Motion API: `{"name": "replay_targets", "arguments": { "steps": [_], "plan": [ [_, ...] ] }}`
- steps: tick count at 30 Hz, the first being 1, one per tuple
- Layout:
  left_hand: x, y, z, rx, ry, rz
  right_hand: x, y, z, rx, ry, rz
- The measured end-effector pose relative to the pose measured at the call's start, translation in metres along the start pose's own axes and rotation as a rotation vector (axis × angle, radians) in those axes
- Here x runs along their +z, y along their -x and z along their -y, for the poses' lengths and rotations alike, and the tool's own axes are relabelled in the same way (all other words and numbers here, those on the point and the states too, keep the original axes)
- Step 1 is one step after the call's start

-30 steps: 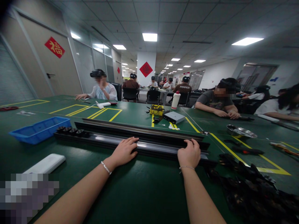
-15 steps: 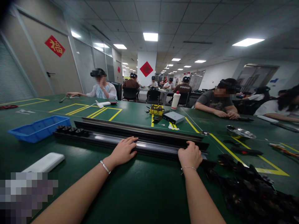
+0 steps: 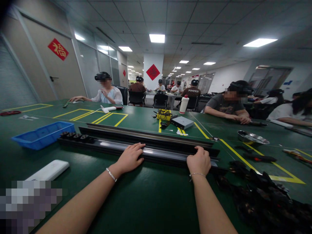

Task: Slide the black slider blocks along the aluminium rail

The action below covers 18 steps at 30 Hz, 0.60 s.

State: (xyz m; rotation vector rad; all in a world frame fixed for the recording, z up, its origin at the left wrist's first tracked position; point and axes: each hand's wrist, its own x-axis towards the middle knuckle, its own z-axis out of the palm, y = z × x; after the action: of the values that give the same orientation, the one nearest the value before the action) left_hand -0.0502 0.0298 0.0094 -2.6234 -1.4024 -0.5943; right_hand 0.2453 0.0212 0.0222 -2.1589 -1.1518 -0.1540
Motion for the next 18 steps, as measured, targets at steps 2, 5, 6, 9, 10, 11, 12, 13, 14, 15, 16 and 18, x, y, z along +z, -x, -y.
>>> {"name": "replay_targets", "arguments": {
  "steps": [2, 5, 6, 9, 10, 11, 12, 13, 14, 15, 16, 18],
  "plan": [
    [0.0005, 0.0001, 0.0004, 0.002, 0.000, -0.005, -0.0007, 0.0000, -0.0003, -0.006, 0.006, 0.010],
    [0.0008, 0.0001, 0.0003, 0.001, -0.006, -0.008, -0.0026, 0.0008, -0.0007, -0.004, 0.059, 0.010],
    [0.0008, 0.0000, 0.0002, 0.001, -0.011, -0.008, -0.0033, 0.0011, -0.0008, -0.003, 0.083, 0.008],
    [0.0008, -0.0002, -0.0003, 0.001, -0.023, -0.011, -0.0051, 0.0023, -0.0009, -0.011, 0.141, 0.005],
    [0.0009, -0.0002, -0.0005, 0.001, -0.024, -0.012, -0.0055, 0.0026, -0.0007, -0.014, 0.155, 0.006],
    [0.0009, -0.0001, -0.0006, 0.001, -0.025, -0.014, -0.0057, 0.0029, -0.0005, -0.014, 0.169, 0.008],
    [0.0009, -0.0001, -0.0007, 0.001, -0.024, -0.015, -0.0058, 0.0031, -0.0002, -0.011, 0.180, 0.012],
    [0.0009, -0.0001, -0.0007, 0.000, -0.022, -0.016, -0.0059, 0.0032, 0.0001, -0.006, 0.190, 0.017],
    [0.0008, -0.0001, -0.0008, 0.000, -0.020, -0.018, -0.0059, 0.0034, 0.0004, -0.003, 0.195, 0.022],
    [0.0007, -0.0001, -0.0009, 0.000, -0.017, -0.019, -0.0058, 0.0034, 0.0005, -0.001, 0.197, 0.027],
    [0.0005, -0.0001, -0.0009, 0.001, -0.015, -0.020, -0.0056, 0.0034, 0.0005, 0.000, 0.198, 0.030],
    [0.0003, -0.0002, -0.0011, 0.000, -0.011, -0.018, -0.0052, 0.0031, -0.0001, 0.005, 0.196, 0.030]
  ]
}}
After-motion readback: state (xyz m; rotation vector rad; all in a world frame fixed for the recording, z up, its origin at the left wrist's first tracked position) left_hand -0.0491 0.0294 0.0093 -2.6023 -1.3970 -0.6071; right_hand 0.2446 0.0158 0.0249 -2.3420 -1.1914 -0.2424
